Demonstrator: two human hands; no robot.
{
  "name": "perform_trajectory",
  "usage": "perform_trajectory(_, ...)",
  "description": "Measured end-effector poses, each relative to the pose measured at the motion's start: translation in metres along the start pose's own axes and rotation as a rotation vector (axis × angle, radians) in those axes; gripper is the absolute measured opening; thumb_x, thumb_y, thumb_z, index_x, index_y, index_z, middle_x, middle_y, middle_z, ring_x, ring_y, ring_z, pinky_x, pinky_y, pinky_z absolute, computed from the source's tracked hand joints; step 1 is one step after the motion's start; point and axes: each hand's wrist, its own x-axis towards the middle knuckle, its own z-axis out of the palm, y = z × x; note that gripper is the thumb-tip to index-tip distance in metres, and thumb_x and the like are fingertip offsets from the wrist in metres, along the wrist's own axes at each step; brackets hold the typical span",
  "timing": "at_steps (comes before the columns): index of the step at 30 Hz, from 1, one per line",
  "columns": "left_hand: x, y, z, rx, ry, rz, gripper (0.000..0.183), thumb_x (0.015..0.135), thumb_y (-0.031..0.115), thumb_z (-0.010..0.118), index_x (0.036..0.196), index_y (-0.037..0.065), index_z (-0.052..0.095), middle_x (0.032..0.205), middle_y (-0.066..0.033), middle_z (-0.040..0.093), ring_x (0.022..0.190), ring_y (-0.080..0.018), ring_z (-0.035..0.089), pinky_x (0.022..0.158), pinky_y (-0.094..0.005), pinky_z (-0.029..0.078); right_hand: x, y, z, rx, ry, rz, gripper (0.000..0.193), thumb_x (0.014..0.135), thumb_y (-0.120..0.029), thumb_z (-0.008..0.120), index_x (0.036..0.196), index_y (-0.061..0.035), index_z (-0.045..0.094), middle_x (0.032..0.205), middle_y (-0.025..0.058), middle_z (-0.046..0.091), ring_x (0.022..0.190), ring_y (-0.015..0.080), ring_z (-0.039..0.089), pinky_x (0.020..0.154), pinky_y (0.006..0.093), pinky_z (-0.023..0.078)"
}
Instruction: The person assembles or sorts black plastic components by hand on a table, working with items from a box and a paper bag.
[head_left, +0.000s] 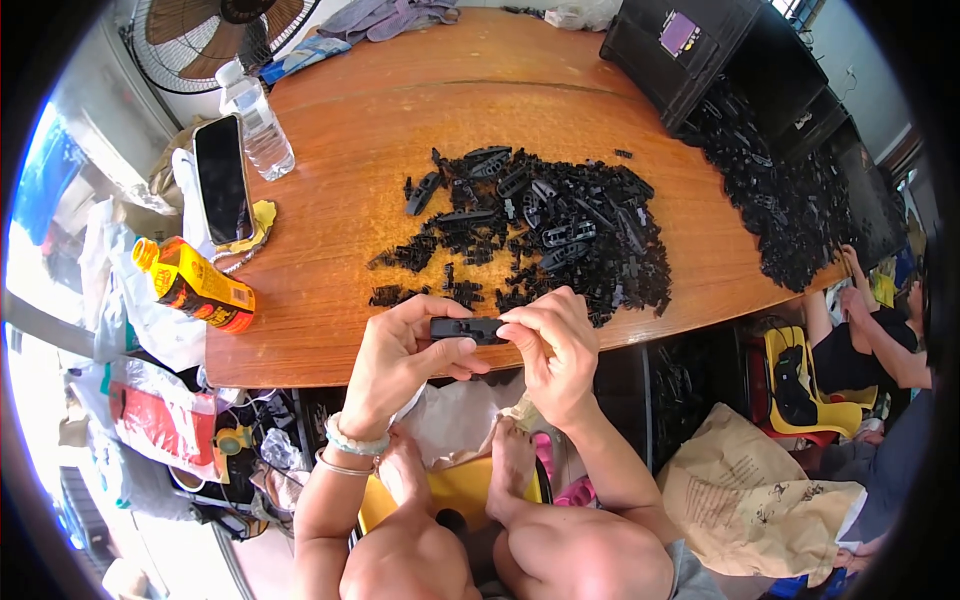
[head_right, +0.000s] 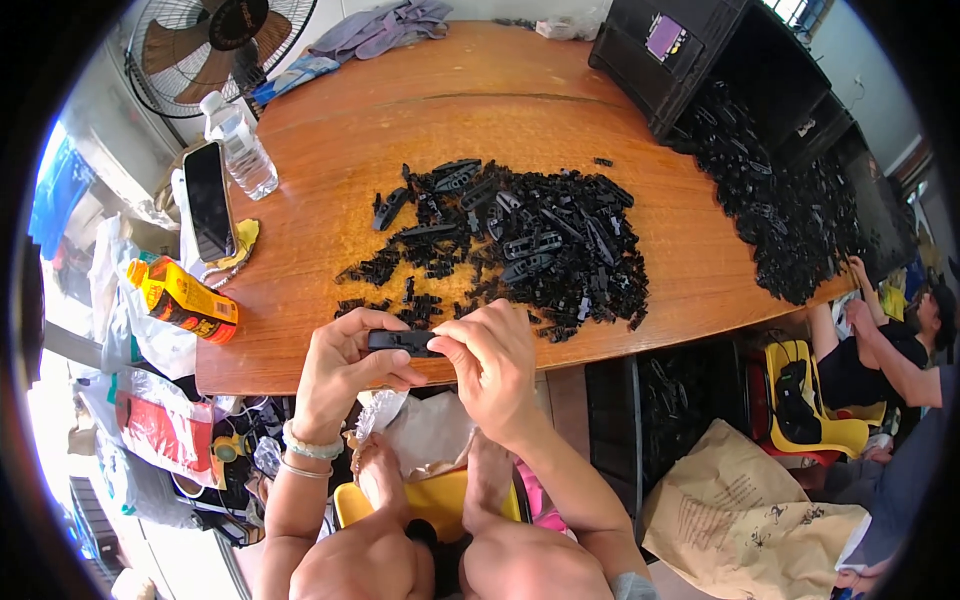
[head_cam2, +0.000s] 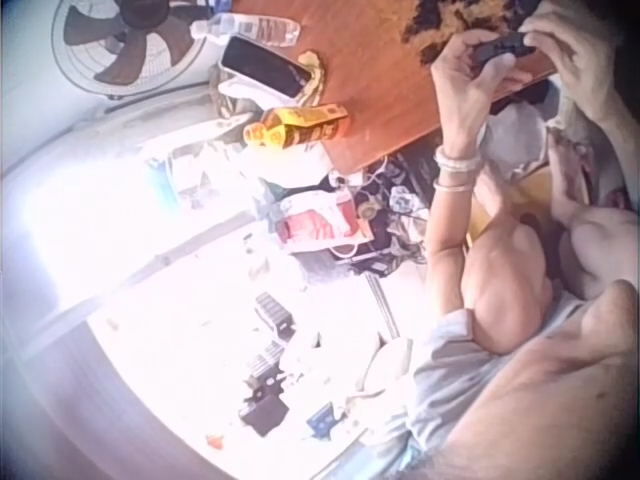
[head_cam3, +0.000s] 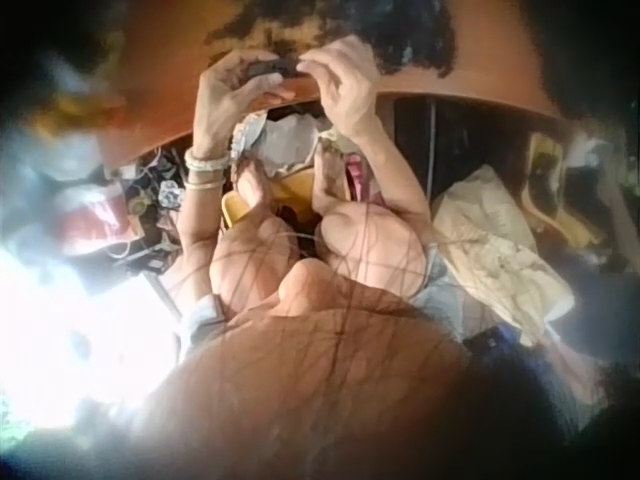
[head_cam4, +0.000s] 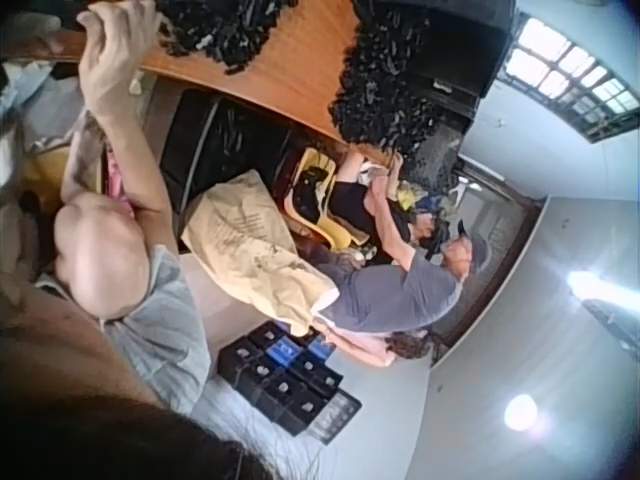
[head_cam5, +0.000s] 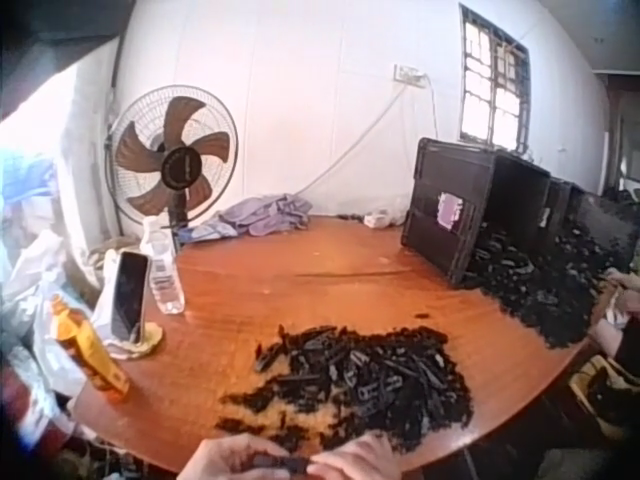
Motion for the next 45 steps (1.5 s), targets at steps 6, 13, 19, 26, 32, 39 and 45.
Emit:
perform_trajectory(6, 0.0, 0.001, 0.001, 0.022, 0.017, -0.006, 0.025, 0.085, -0.002, 0.06, 0.108, -0.007, 0.051, 0.088, -0.0152, 0.065, 0.077, -0.0214, 0.068, 0.064, -0.0255, 0.057, -0.004, 0.0, 0.002, -0.122, -0.015, -0.066, 0.014, 0.073, -0.009, 0.071, 0.083, -0.0064, 0.061, 0.071, 0.0031, 0.056, 0.067, 0.0218, 0.05, 0.062, 0.0333, 0.034)
perform_trajectory(13, 0.002, -0.002, 0.004, 0.086, 0.066, -0.006, 0.027, 0.085, -0.001, 0.062, 0.109, -0.008, 0.052, 0.087, -0.0148, 0.065, 0.08, -0.0193, 0.068, 0.067, -0.0251, 0.057, -0.011, 0.004, 0.005, -0.069, 0.035, -0.025, 0.015, 0.072, -0.009, 0.071, 0.083, -0.0072, 0.06, 0.072, 0.0027, 0.056, 0.067, 0.0213, 0.05, 0.062, 0.0338, 0.034)
perform_trajectory(19, 0.0, 0.002, 0.006, 0.043, 0.071, -0.043, 0.024, 0.084, -0.001, 0.062, 0.106, -0.007, 0.053, 0.086, -0.0132, 0.065, 0.076, -0.0169, 0.067, 0.067, -0.0243, 0.056, -0.011, 0.002, 0.004, -0.139, -0.009, -0.086, 0.017, 0.071, -0.008, 0.072, 0.083, -0.0066, 0.061, 0.073, 0.0027, 0.057, 0.067, 0.0215, 0.051, 0.061, 0.0333, 0.033)
perform_trajectory(26, -0.001, -0.008, 0.003, 0.179, 0.103, 0.086, 0.016, 0.084, -0.001, 0.061, 0.098, -0.004, 0.055, 0.085, -0.0097, 0.064, 0.071, -0.0136, 0.065, 0.064, -0.0223, 0.054, -0.021, 0.003, 0.003, 0.299, -0.139, 0.319, 0.028, 0.076, -0.01, 0.072, 0.099, 0.0016, 0.061, 0.078, 0.0106, 0.058, 0.074, 0.0245, 0.056, 0.069, 0.0322, 0.045)
perform_trajectory(32, 0.008, -0.005, 0.0, 0.201, 0.013, 0.027, 0.021, 0.083, 0.003, 0.064, 0.102, -0.004, 0.057, 0.088, -0.0095, 0.064, 0.068, -0.0123, 0.063, 0.059, -0.0221, 0.05, -0.026, 0.007, -0.007, 0.438, -0.231, 0.529, 0.021, 0.082, -0.01, 0.067, 0.096, 0.0043, 0.062, 0.077, 0.0104, 0.06, 0.064, 0.0151, 0.056, 0.056, 0.0256, 0.044)
perform_trajectory(39, 0.115, 0.002, -0.062, 1.076, 0.545, 0.552, 0.022, 0.081, 0.02, 0.067, 0.089, 0.0, 0.065, 0.082, -0.0127, 0.066, 0.074, -0.022, 0.063, 0.069, -0.0329, 0.049, -0.03, 0.013, -0.02, 0.293, -1.023, 0.554, 0.016, 0.078, -0.014, 0.069, 0.087, -0.0009, 0.067, 0.065, 0.0092, 0.063, 0.057, 0.0131, 0.057, 0.053, 0.0276, 0.044)
perform_trajectory(45, 0.17, 0.002, -0.083, 1.263, 0.457, 0.101, 0.033, 0.075, 0.029, 0.071, 0.088, 0.0, 0.063, 0.092, -0.0163, 0.064, 0.083, -0.0297, 0.061, 0.073, -0.0398, 0.048, -0.004, 0.054, 0.006, -0.082, -0.177, 0.242, 0.003, 0.079, -0.002, 0.061, 0.081, -0.0032, 0.061, 0.073, 0.0084, 0.058, 0.067, 0.0269, 0.057, 0.059, 0.0359, 0.046)
